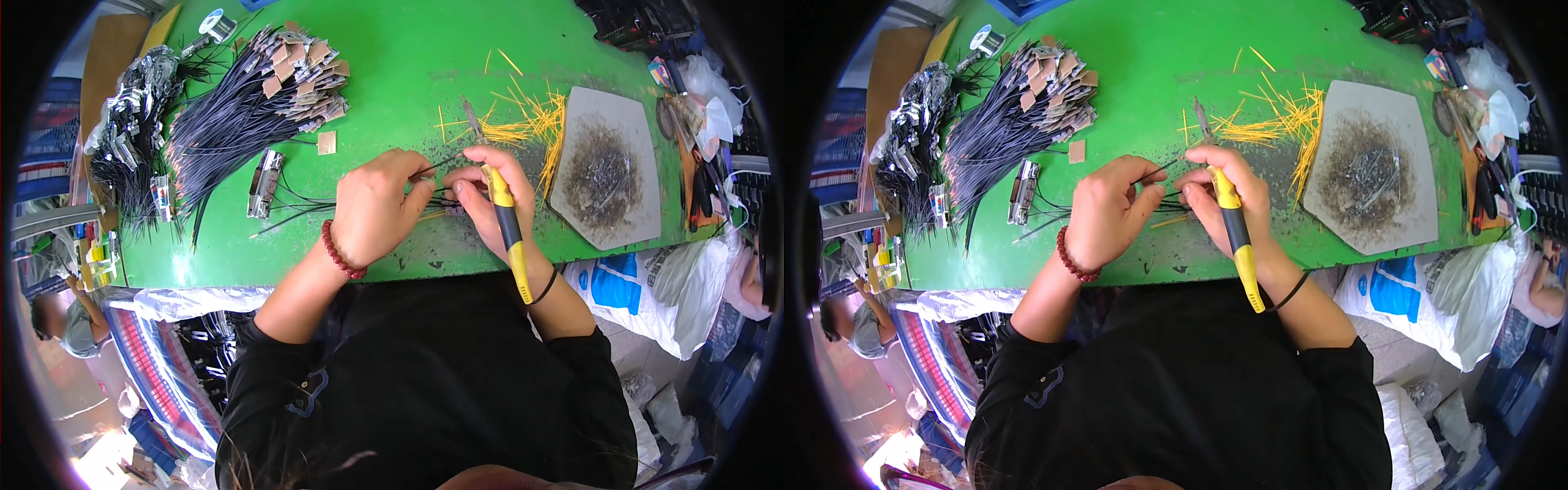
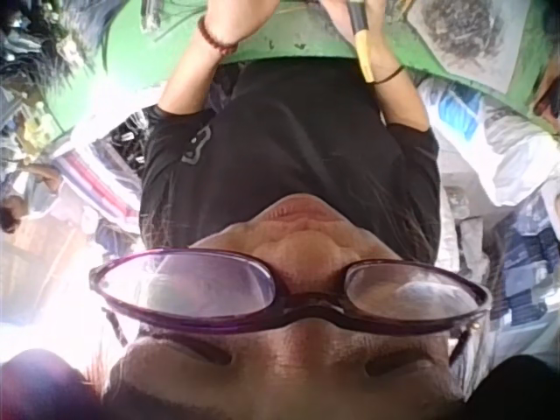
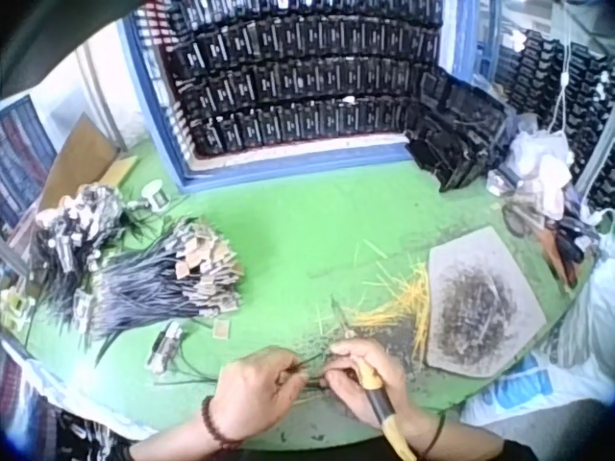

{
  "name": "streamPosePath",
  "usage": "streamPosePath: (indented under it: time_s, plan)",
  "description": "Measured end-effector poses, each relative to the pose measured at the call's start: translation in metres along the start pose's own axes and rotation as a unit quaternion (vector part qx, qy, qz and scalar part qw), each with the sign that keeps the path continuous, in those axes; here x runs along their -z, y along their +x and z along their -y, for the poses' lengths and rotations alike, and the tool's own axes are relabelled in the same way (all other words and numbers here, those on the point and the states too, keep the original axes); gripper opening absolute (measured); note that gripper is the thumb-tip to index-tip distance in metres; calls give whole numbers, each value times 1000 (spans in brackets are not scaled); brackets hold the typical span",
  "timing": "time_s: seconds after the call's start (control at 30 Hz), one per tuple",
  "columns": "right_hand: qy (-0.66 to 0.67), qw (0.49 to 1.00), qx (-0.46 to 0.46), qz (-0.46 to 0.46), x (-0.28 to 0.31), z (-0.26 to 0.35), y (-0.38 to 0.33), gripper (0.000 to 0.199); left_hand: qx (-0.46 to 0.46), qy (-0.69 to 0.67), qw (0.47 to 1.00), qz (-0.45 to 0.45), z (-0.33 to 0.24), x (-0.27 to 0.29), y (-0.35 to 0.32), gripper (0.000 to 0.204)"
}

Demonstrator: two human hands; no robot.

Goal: Soldering wires onto small electronic components at an assembly workbench.

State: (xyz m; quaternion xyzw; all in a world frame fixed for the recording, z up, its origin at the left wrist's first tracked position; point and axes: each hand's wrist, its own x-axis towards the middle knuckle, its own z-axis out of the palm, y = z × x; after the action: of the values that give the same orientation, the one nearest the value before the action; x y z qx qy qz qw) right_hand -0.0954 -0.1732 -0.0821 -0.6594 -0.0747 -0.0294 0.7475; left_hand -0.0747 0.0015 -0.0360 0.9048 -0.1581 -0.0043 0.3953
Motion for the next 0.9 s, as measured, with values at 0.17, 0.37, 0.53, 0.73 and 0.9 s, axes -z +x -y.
streamPosePath:
  time_s: [0.17,0.37,0.53,0.73,0.9]
  plan:
    - [-18,997,62,31,6,-1,-5,36,40,-117,992,33,9,-15,-7,12]
    - [-21,993,116,-30,13,-6,-13,35,35,-130,991,17,9,-17,-8,9]
    - [-54,988,143,-16,11,-7,-15,35,41,-148,988,6,7,-20,-10,9]
    - [-78,988,130,16,9,1,-12,36,19,-142,989,-23,6,-25,-13,9]
    - [-79,992,100,19,25,-3,-12,35,34,-159,986,-32,9,-24,-14,9]
